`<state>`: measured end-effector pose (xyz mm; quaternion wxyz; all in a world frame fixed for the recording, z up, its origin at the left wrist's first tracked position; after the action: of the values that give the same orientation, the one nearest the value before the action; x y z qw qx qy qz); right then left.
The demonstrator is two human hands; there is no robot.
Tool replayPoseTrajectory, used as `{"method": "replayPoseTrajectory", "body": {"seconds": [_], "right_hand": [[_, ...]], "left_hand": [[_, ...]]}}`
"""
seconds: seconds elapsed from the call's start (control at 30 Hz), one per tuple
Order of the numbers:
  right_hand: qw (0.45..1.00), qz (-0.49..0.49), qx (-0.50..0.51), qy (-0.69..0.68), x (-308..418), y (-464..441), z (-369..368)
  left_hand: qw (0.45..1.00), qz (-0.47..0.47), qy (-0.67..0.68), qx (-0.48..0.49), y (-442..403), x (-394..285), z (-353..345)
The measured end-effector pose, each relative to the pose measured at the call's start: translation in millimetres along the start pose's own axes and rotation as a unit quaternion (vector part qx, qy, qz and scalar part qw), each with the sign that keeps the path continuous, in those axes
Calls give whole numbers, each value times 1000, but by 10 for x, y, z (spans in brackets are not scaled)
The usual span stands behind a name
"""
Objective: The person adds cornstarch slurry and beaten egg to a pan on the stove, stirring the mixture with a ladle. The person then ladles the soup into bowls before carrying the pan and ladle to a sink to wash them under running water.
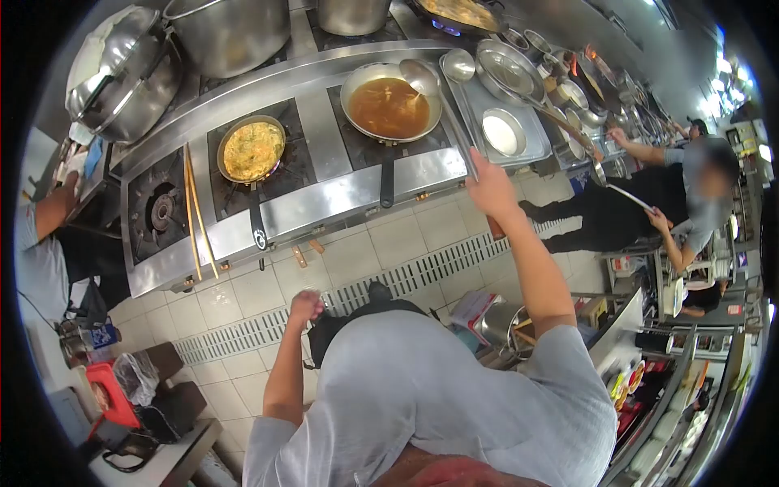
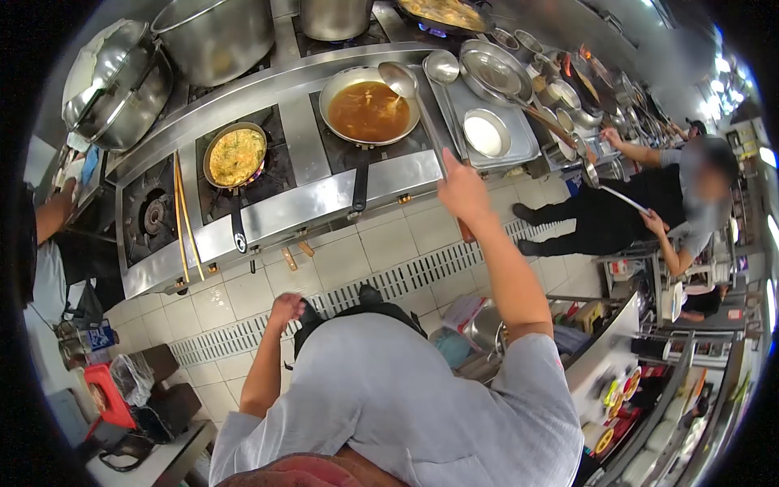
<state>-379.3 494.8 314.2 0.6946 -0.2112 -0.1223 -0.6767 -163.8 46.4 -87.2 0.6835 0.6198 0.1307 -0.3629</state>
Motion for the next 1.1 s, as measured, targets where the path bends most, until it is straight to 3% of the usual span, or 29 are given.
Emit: {"method": "replayPoseTrajectory", "body": {"seconds": [0.1, 0.13, 0.17, 0.2, 0.23, 0.27, 0.37, 0.5, 0.63, 0.73, 0.93, 1.03, 1.07, 1.1], "right_hand": [[996, -39, 62, 57, 33, -47, -137], [996, 58, 25, 60, -2, -48, -211], [987, -37, 88, -127, -180, -85, -328], [931, -131, 147, -307, -279, -91, -465], [830, -223, 200, -470, -276, -46, -597], [740, -311, 170, -571, -38, 59, -426], [643, -306, 218, -667, -62, 21, -449], [693, -289, 190, -633, -90, 27, -292], [787, -231, 162, -549, -91, -39, -128], [862, -179, 148, -450, -178, -110, -53], [953, -128, 111, -251, -154, -185, 127], [991, 129, 38, 9, -58, -219, 133], [988, 140, 40, 46, -106, -178, 39], [984, 153, 39, 81, -119, -155, -41]], "left_hand": [[997, -25, 55, 56, -532, -590, -509], [992, -21, 92, 78, -673, -779, -644], [986, -18, 130, 101, -806, -959, -787], [980, -10, 163, 110, -935, -1111, -901], [973, -2, 196, 119, -1058, -1248, -1003], [965, 7, 229, 128, -1163, -1351, -1093], [938, 45, 310, 150, -1447, -1500, -1358], [905, 56, 381, 181, -1636, -1621, -1605], [879, 44, 434, 194, -1774, -1631, -1738], [862, 40, 467, 192, -1797, -1645, -1766], [799, 48, 561, 211, -1757, -1679, -1881], [778, 98, 551, 285, -1835, -1486, -2212], [775, 120, 533, 317, -1821, -1357, -2326], [898, 98, 338, 263, -1778, -1169, -2303]]}}
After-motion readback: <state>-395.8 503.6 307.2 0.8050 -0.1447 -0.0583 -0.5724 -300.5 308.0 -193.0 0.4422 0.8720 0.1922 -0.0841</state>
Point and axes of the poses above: each hand's wrist, its own y-axis away from the middle knuckle, its own z-axis out of the back of the hand, x = y × z, the point moved 9 cm from there along -y, towards the middle knuckle, and after that the axes turned 10 degrees about -y, right-handed, at the moved point
